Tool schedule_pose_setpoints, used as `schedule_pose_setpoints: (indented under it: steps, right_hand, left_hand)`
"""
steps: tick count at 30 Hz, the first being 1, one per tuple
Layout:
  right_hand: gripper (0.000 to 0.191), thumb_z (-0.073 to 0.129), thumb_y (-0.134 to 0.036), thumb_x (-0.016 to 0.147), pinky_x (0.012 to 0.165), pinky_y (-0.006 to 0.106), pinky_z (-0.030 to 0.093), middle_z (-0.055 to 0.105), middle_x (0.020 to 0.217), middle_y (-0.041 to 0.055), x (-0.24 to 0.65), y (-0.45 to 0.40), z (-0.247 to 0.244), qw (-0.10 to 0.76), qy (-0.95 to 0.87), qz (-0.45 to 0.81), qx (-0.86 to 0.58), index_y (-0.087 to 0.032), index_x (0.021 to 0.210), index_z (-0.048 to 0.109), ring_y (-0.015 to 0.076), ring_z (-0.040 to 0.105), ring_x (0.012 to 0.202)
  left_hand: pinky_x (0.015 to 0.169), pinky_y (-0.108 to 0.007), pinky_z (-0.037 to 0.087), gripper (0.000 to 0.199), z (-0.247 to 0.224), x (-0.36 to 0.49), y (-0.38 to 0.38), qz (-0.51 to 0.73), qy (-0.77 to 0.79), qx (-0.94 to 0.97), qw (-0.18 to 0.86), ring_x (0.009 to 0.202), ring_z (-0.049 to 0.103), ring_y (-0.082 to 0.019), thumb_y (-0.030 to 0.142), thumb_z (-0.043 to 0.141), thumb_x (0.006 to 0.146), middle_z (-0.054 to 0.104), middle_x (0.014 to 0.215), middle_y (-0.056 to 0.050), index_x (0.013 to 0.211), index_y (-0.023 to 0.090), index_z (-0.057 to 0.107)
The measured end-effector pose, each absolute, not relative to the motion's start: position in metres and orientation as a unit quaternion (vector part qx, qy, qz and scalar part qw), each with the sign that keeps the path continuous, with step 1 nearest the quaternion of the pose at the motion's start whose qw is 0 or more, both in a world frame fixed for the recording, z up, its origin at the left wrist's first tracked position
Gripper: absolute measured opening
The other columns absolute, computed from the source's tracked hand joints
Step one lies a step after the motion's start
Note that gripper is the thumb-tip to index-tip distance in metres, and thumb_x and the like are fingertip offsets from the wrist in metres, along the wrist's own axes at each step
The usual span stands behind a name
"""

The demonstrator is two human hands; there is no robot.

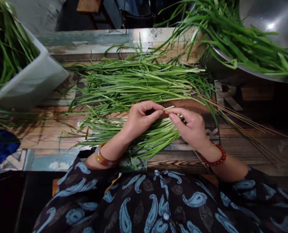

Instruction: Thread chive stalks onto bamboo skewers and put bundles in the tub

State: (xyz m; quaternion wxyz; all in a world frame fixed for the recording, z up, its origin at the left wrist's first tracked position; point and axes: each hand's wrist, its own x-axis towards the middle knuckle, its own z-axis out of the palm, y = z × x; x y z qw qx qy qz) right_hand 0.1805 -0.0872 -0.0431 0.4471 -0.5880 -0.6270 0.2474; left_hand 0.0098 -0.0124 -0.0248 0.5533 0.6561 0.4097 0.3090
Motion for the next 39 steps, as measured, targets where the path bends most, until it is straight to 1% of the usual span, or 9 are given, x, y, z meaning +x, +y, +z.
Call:
schedule_pose_setpoints:
  steps: [7, 12, 22, 28, 32, 35, 39]
  right_hand:
    - [0.020, 0.057, -0.025, 0.093, 0.087, 0.034, 0.060, 0.079, 0.102, 0.0016, 0.1807, -0.0878, -0.0414, 0.445, -0.622, 0.261, -0.589, -0.026, 0.103, 0.075, 0.0190, 0.075, 0.093]
    - [0.022, 0.056, -0.025, 0.093, 0.088, 0.035, 0.060, 0.079, 0.103, 0.0022, 0.1812, -0.0876, -0.0402, 0.441, -0.624, 0.268, -0.587, -0.025, 0.103, 0.075, 0.0194, 0.075, 0.094]
    - [0.020, 0.057, -0.023, 0.093, 0.086, 0.032, 0.060, 0.080, 0.101, 0.0018, 0.1810, -0.0880, -0.0412, 0.456, -0.624, 0.259, -0.579, -0.024, 0.102, 0.075, 0.0182, 0.075, 0.091]
    - [0.020, 0.058, -0.024, 0.092, 0.087, 0.035, 0.060, 0.080, 0.101, 0.0014, 0.1807, -0.0877, -0.0419, 0.444, -0.617, 0.262, -0.594, -0.025, 0.101, 0.075, 0.0192, 0.075, 0.092]
    - [0.020, 0.057, -0.024, 0.093, 0.085, 0.033, 0.060, 0.080, 0.100, 0.0018, 0.1805, -0.0876, -0.0422, 0.453, -0.619, 0.262, -0.586, -0.024, 0.101, 0.075, 0.0187, 0.075, 0.090]
    - [0.020, 0.056, -0.025, 0.093, 0.085, 0.033, 0.060, 0.080, 0.099, 0.0015, 0.1802, -0.0877, -0.0422, 0.449, -0.618, 0.262, -0.590, -0.025, 0.100, 0.075, 0.0187, 0.075, 0.090]
    - [0.019, 0.057, -0.027, 0.093, 0.083, 0.034, 0.060, 0.079, 0.098, 0.0014, 0.1801, -0.0878, -0.0422, 0.442, -0.615, 0.260, -0.599, -0.025, 0.099, 0.075, 0.0190, 0.074, 0.088]
  left_hand:
    - [0.068, -0.024, 0.049, 0.016, -0.0272, 0.0089, -0.0129, 0.311, 0.413, 0.648, 0.559, 0.074, 0.065, -0.015, 0.031, 0.073, 0.081, 0.075, 0.082, -0.005, 0.085, 0.016, 0.079]
    - [0.068, -0.024, 0.050, 0.021, -0.0280, 0.0096, -0.0132, 0.314, 0.412, 0.644, 0.563, 0.074, 0.066, -0.016, 0.036, 0.075, 0.080, 0.075, 0.082, -0.006, 0.085, 0.016, 0.079]
    - [0.070, -0.026, 0.049, 0.015, -0.0279, 0.0100, -0.0142, 0.317, 0.409, 0.666, 0.537, 0.072, 0.064, -0.015, 0.030, 0.072, 0.081, 0.074, 0.079, -0.005, 0.084, 0.016, 0.079]
    - [0.071, -0.026, 0.048, 0.013, -0.0274, 0.0116, -0.0147, 0.327, 0.404, 0.693, 0.500, 0.071, 0.063, -0.014, 0.027, 0.071, 0.082, 0.073, 0.078, -0.004, 0.082, 0.017, 0.079]
    - [0.071, -0.025, 0.047, 0.010, -0.0282, 0.0132, -0.0154, 0.345, 0.386, 0.726, 0.453, 0.071, 0.063, -0.013, 0.025, 0.072, 0.082, 0.073, 0.077, -0.003, 0.081, 0.018, 0.078]
    - [0.071, -0.025, 0.047, 0.011, -0.0289, 0.0133, -0.0164, 0.343, 0.390, 0.738, 0.430, 0.071, 0.063, -0.013, 0.026, 0.071, 0.083, 0.073, 0.077, -0.003, 0.082, 0.018, 0.078]
    - [0.070, -0.025, 0.047, 0.013, -0.0292, 0.0130, -0.0170, 0.337, 0.390, 0.744, 0.425, 0.069, 0.063, -0.013, 0.027, 0.069, 0.084, 0.074, 0.077, -0.004, 0.082, 0.018, 0.078]
